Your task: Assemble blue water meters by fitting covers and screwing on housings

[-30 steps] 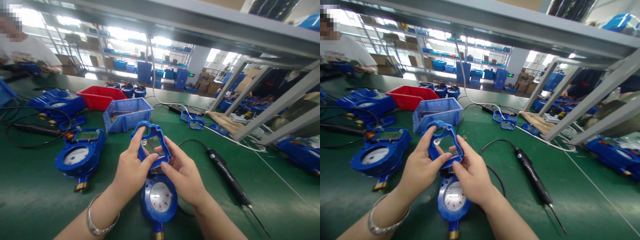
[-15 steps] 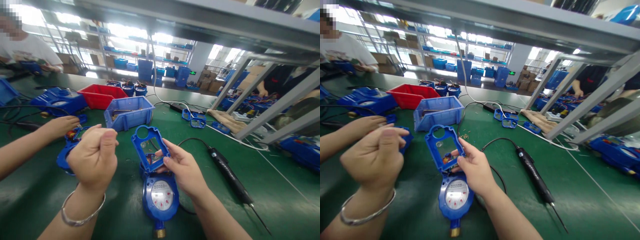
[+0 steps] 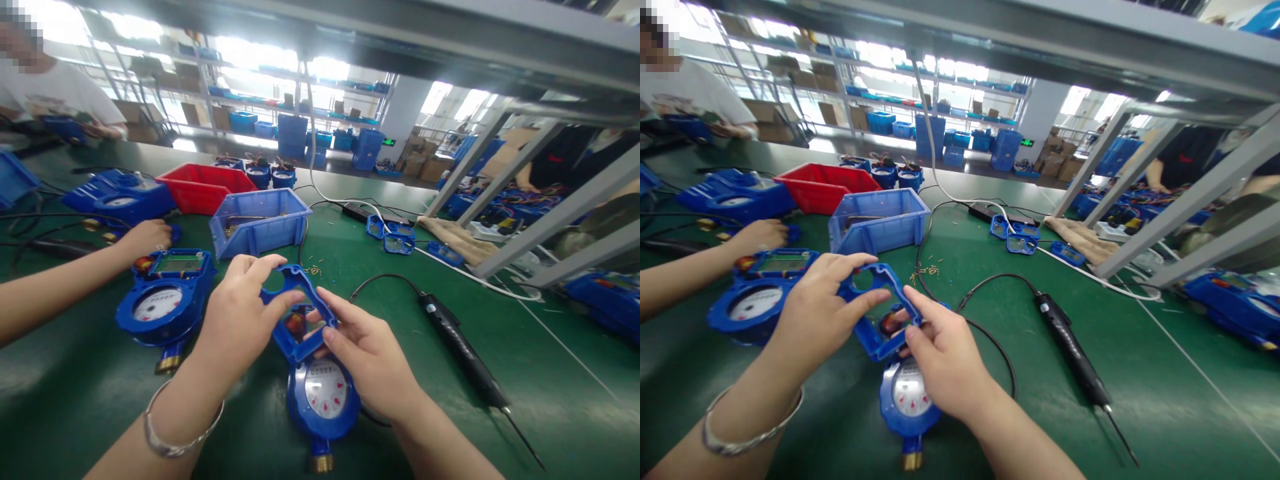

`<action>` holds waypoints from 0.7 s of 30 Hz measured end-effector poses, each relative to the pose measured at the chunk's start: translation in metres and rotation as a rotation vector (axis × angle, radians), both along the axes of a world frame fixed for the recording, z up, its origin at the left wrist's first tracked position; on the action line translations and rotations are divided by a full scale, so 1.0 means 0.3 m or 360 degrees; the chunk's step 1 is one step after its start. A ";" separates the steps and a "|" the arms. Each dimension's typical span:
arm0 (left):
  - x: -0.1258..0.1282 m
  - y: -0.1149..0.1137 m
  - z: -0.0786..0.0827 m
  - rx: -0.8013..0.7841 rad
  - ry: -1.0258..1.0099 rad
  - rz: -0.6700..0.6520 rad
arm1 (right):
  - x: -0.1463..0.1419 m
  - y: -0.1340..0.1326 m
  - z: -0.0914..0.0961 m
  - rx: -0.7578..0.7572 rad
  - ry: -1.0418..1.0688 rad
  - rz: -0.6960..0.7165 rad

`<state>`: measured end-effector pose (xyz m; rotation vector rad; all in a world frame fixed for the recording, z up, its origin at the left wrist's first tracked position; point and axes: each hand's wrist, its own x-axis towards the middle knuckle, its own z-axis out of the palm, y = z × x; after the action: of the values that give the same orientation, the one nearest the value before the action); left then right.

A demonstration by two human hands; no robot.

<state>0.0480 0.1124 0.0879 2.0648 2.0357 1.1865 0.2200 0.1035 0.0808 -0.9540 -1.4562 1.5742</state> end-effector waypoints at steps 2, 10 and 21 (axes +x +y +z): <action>-0.025 0.006 0.000 0.0093 -0.0113 -0.0079 | 0.000 0.004 0.002 -0.0032 0.0017 -0.0002; -0.120 -0.004 0.022 0.0599 -0.0585 0.0380 | 0.006 0.038 0.006 -0.0153 0.0137 -0.0100; 0.025 -0.036 0.013 -0.0062 -0.0238 -0.0140 | 0.048 -0.027 0.023 0.0539 -0.0340 -0.0149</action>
<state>0.0555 0.1015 0.0919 1.9617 1.8676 1.2353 0.2343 0.0953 0.0876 -0.9924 -1.7317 1.1372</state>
